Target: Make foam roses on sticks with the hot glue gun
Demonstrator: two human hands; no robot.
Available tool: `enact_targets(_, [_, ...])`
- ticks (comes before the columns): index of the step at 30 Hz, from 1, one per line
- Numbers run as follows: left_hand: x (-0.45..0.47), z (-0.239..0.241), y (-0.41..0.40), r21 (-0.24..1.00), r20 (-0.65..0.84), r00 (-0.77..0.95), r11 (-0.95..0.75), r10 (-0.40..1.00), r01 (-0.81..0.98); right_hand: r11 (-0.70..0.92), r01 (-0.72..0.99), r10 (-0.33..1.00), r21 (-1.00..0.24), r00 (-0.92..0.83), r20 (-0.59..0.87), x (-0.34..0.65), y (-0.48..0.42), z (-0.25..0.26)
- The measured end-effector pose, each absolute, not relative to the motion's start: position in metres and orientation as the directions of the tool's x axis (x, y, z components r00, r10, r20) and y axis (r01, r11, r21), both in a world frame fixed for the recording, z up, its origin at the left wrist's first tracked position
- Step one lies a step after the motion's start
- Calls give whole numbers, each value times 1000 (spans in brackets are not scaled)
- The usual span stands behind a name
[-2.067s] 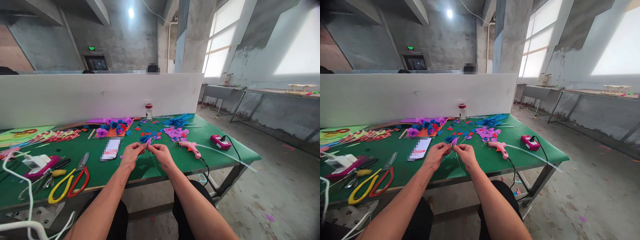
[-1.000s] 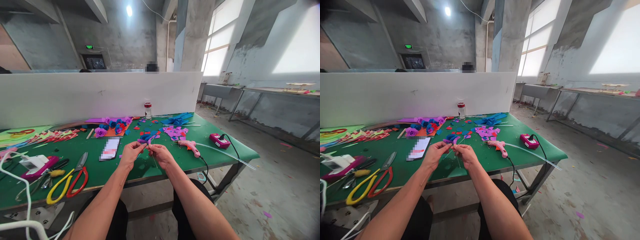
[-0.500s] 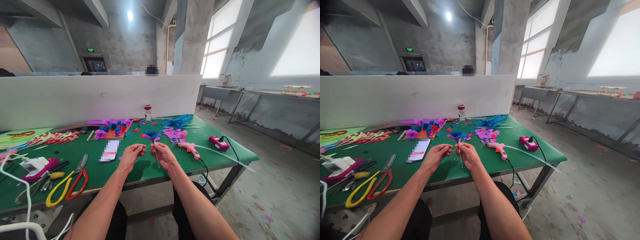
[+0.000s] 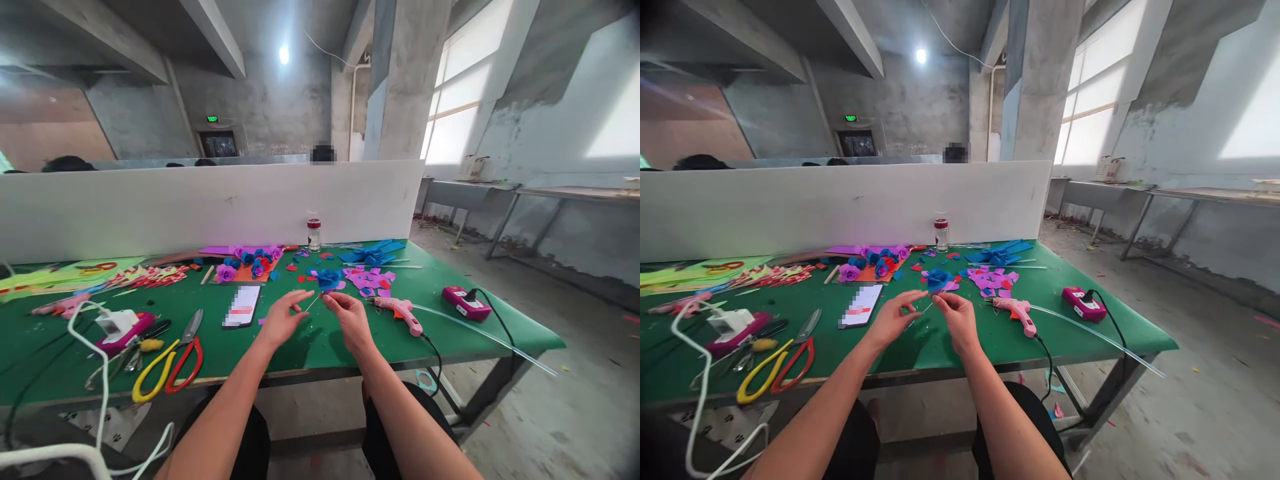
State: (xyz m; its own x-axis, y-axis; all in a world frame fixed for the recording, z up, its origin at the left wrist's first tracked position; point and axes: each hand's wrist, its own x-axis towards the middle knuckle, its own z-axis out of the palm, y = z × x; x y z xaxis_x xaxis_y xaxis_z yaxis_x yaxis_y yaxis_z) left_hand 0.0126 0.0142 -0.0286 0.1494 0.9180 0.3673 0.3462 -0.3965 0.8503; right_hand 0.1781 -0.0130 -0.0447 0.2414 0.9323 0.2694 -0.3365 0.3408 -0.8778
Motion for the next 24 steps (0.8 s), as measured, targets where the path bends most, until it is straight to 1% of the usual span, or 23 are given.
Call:
enact_targets(2, [16,-26,8,852,389,216,-439,896,286,424,-221,894,-879,255,367,178,-14,-46])
enact_targets(3, [19,-26,4,873,376,223,-425,899,241,475,-153,865,-867,262,428,177,-14,-48])
enact_targets(6, [33,-26,-11,946,269,314,-312,910,93,594,8,768,-805,294,569,174,-17,-52])
enact_targets(8, [42,-27,-21,956,270,285,-292,920,38,618,34,740,-786,312,596,169,-19,-53])
enact_targets(11, [48,-27,-31,949,308,178,-316,934,15,607,50,752,-793,287,593,162,-24,-51])
enact_targets(13, [44,-23,-28,944,321,142,-329,937,39,592,95,764,-801,252,594,160,-27,-48])
enact_targets(15, [33,-15,-14,936,324,120,-337,938,107,552,117,792,-825,235,563,161,-28,-46])
enact_targets(17, [14,-3,14,911,330,72,-337,941,237,482,90,839,-871,239,489,165,-28,-45])
enact_targets(18, [1,4,32,895,332,18,-321,943,310,439,66,864,-896,240,441,167,-27,-45])
enact_targets(20, [-29,19,72,841,396,-110,-312,911,442,368,21,900,-930,242,361,172,-25,-46])
enact_targets(24, [-90,41,145,832,367,-208,-221,907,509,301,-56,933,-952,226,281,182,-23,-44])
